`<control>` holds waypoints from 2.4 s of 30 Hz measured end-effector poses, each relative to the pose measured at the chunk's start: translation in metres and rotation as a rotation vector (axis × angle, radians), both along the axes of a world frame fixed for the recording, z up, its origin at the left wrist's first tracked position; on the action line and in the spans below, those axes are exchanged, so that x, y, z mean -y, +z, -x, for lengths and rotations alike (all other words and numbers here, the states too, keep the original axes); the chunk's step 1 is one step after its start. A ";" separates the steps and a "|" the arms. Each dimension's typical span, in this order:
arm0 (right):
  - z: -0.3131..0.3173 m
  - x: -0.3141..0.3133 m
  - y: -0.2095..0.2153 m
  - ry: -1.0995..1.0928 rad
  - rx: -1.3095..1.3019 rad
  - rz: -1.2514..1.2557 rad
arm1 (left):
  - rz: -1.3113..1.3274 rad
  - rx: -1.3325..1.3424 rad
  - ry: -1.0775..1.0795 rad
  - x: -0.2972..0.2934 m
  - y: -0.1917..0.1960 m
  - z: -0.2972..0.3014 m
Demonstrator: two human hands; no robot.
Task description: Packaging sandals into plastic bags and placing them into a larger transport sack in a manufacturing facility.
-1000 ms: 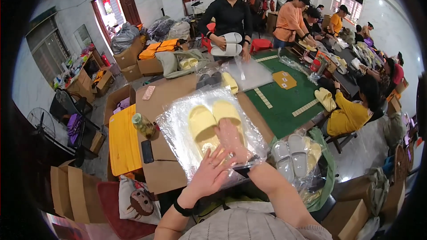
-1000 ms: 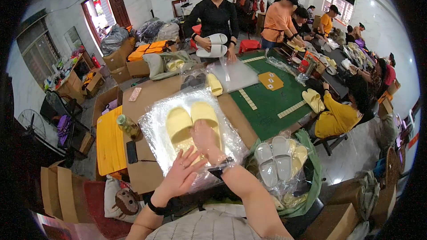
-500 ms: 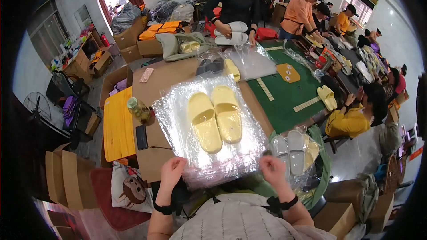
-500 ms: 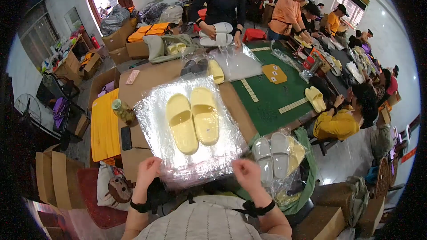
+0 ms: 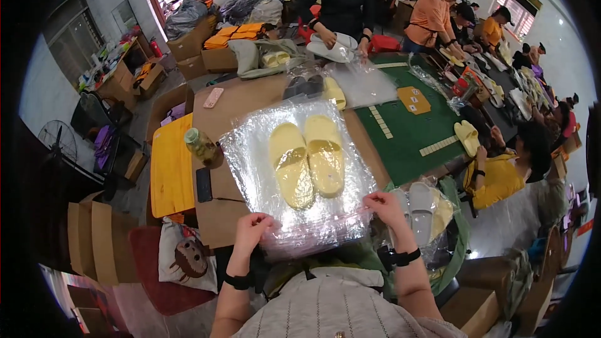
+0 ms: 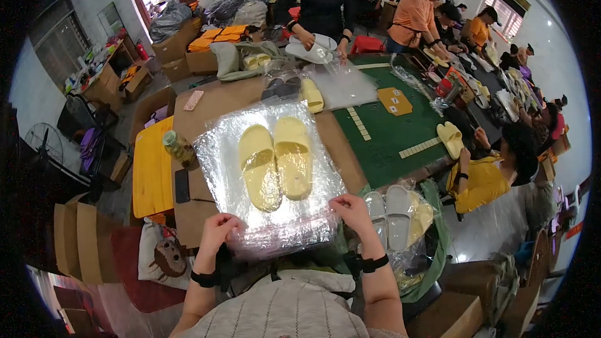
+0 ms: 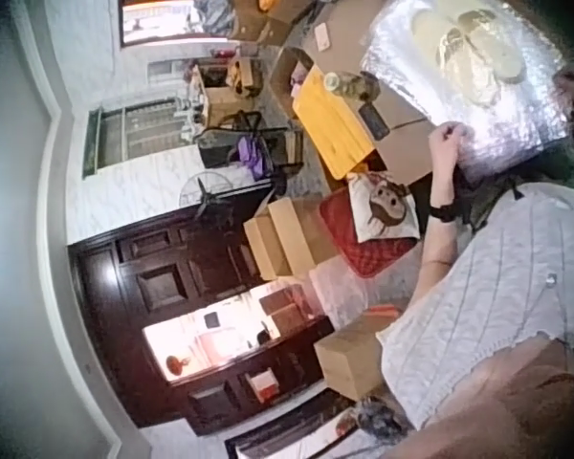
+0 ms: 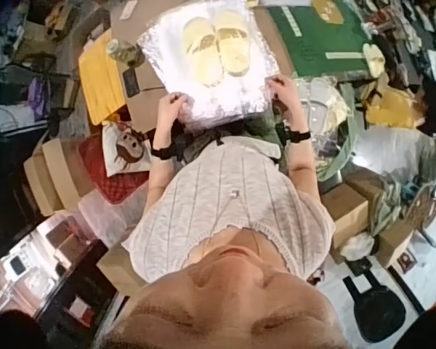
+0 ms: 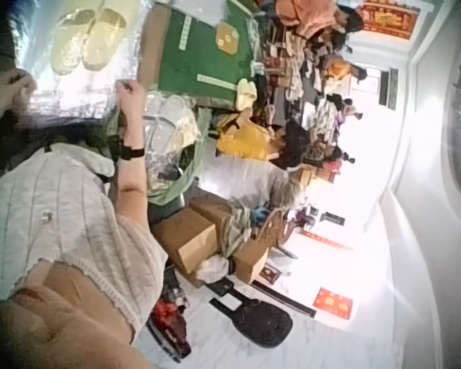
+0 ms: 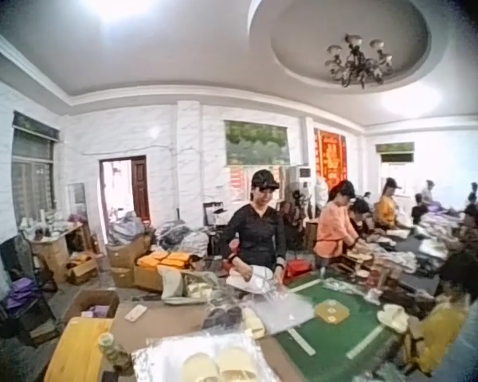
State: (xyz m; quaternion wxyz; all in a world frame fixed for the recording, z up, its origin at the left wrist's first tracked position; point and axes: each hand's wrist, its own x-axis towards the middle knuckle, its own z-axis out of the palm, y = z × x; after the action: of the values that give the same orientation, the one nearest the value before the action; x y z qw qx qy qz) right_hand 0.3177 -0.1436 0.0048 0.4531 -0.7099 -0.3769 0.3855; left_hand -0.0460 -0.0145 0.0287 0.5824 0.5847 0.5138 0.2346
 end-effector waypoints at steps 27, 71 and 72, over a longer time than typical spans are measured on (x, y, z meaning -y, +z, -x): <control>-0.012 0.001 -0.004 -0.065 0.687 -0.455 | -0.752 -0.161 -0.118 -0.007 0.009 0.017; 0.109 -0.130 0.001 -0.028 0.978 -0.354 | -0.930 -0.567 -0.272 0.002 -0.038 -0.057; 0.107 -0.127 -0.001 -0.052 0.994 -0.364 | -0.948 -0.584 -0.296 0.002 -0.038 -0.057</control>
State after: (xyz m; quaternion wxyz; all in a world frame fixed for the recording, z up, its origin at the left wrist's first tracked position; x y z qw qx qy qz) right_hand 0.2103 -0.0164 0.0041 0.3449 -0.7260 -0.5895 -0.0806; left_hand 0.0108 -0.0162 -0.0089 0.1173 0.8881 0.4045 0.1842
